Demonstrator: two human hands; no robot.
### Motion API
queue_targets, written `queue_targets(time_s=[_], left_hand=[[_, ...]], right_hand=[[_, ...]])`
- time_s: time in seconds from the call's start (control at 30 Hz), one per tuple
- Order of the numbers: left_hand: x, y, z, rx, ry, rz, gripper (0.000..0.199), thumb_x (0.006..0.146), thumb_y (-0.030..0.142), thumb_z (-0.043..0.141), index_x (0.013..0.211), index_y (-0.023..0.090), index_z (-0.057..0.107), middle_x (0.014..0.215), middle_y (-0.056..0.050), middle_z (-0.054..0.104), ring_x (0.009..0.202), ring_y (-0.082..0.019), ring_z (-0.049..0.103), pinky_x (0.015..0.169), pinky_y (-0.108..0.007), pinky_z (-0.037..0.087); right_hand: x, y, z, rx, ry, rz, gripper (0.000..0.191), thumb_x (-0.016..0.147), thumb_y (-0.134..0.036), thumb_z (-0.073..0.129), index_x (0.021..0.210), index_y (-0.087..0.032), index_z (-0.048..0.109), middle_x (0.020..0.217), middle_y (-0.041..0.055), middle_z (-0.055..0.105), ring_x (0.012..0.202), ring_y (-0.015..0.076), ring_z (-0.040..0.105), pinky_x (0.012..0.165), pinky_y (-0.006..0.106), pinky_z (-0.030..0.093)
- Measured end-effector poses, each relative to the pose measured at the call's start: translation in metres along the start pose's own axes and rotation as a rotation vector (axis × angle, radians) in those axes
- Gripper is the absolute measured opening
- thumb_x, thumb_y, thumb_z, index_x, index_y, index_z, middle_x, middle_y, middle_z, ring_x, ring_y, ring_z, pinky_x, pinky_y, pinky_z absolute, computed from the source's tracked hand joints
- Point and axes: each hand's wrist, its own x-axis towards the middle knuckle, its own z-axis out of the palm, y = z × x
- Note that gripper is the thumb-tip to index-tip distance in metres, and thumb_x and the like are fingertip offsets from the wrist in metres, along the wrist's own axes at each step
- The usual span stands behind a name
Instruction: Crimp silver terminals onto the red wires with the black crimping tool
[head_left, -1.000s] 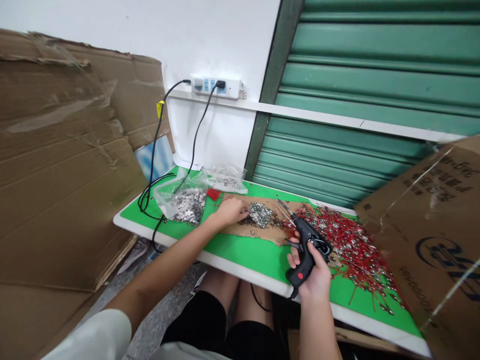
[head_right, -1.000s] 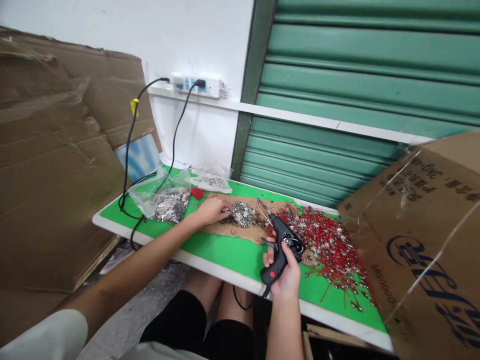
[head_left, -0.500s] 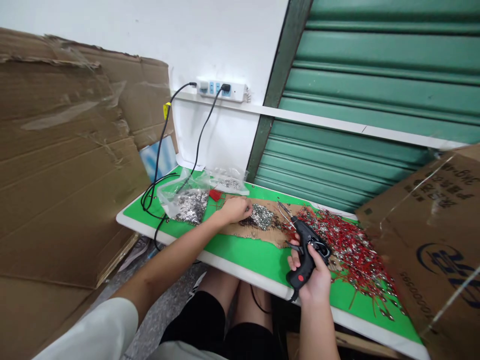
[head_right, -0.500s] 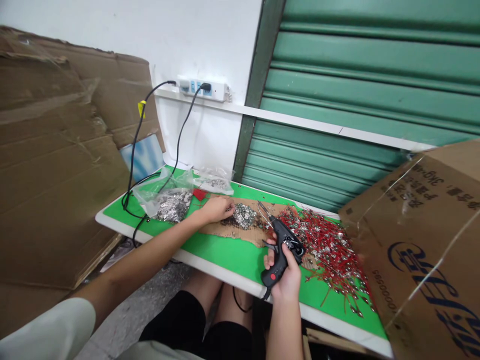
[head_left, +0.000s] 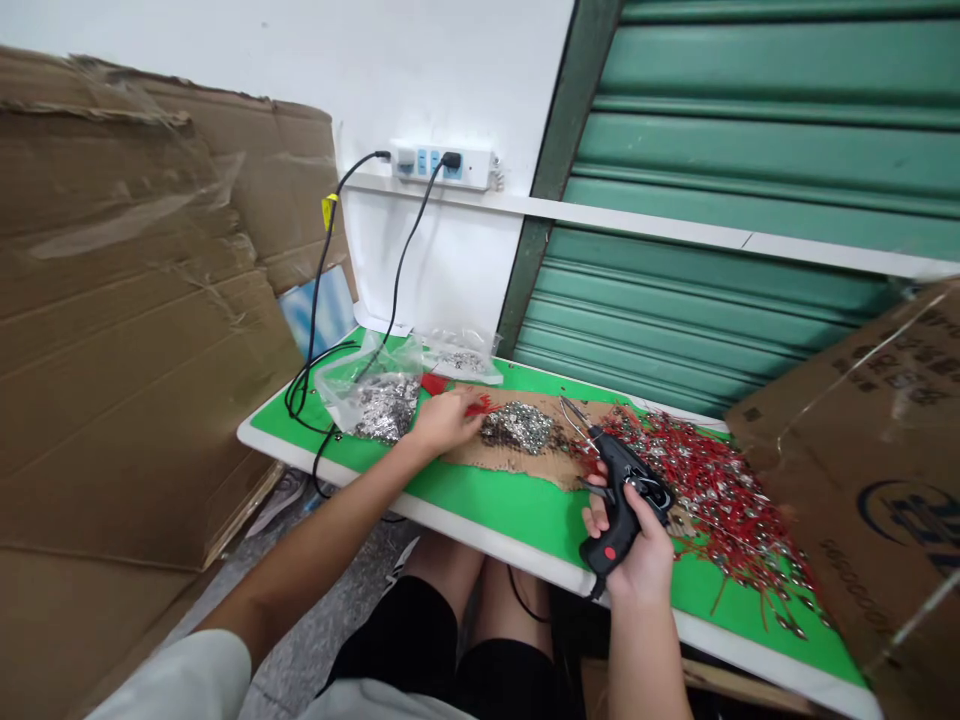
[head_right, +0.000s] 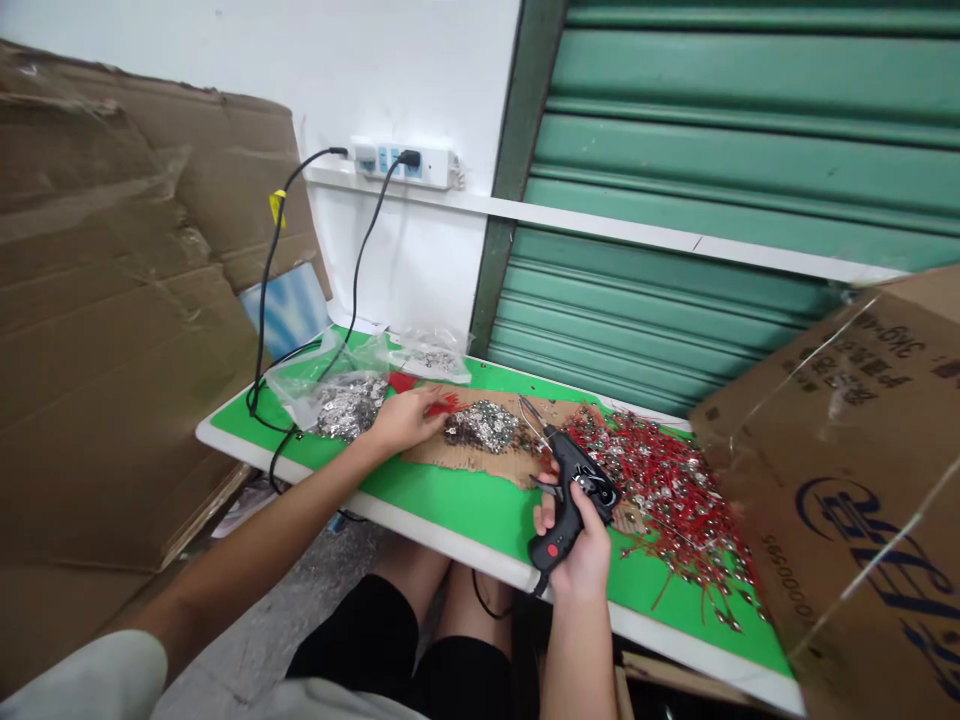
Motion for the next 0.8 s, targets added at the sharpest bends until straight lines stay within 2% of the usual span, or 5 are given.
queue_targets(time_s=[0.13, 0.33, 0.53, 0.67, 0.8], left_hand=[[0.000, -0.005, 0.003, 0.089, -0.003, -0.153, 0.034, 0.086, 0.042, 0.052, 0.110, 0.025, 0.069, 0.101, -0.007, 0.071, 0.090, -0.023, 0.066, 0.072, -0.028, 0.050], [0.006, -0.005, 0.007, 0.072, 0.022, -0.192, 0.024, 0.086, 0.034, 0.051, 0.091, 0.024, 0.072, 0.093, -0.005, 0.071, 0.083, -0.022, 0.065, 0.065, -0.026, 0.045], [0.000, -0.011, 0.007, -0.028, 0.135, -0.107, 0.022, 0.086, 0.032, 0.052, 0.091, 0.022, 0.070, 0.088, -0.005, 0.064, 0.077, -0.017, 0.060, 0.065, -0.025, 0.044], [-0.016, -0.017, 0.010, -0.085, 0.215, 0.007, 0.017, 0.086, 0.028, 0.051, 0.087, 0.019, 0.065, 0.089, -0.005, 0.060, 0.087, -0.018, 0.058, 0.076, -0.027, 0.046], [-0.028, -0.021, 0.016, -0.149, 0.201, 0.035, 0.012, 0.085, 0.023, 0.051, 0.087, 0.019, 0.062, 0.085, -0.004, 0.062, 0.085, -0.018, 0.056, 0.077, -0.029, 0.045]], right_hand=[[0.000, 0.000, 0.000, -0.001, 0.008, 0.002, 0.024, 0.071, -0.033, 0.073, 0.089, -0.017, 0.071, 0.082, 0.0058, 0.070, 0.043, 0.0069, 0.040, 0.037, 0.020, 0.036], [0.000, 0.000, 0.002, -0.014, 0.008, 0.010, 0.025, 0.069, -0.034, 0.074, 0.088, -0.017, 0.071, 0.083, 0.0048, 0.070, 0.044, 0.0061, 0.040, 0.038, 0.019, 0.037], [0.000, 0.000, 0.002, -0.033, 0.011, 0.022, 0.026, 0.069, -0.035, 0.075, 0.087, -0.017, 0.071, 0.084, 0.0053, 0.070, 0.043, 0.0052, 0.040, 0.037, 0.019, 0.036], [0.002, 0.000, 0.003, -0.107, -0.015, 0.074, 0.026, 0.068, -0.036, 0.076, 0.087, -0.018, 0.071, 0.085, 0.0061, 0.071, 0.043, 0.0050, 0.040, 0.038, 0.019, 0.036], [0.005, 0.001, 0.006, -0.207, -0.057, 0.185, 0.031, 0.065, -0.039, 0.079, 0.085, -0.017, 0.071, 0.066, 0.0030, 0.065, 0.041, 0.0059, 0.040, 0.036, 0.018, 0.035]])
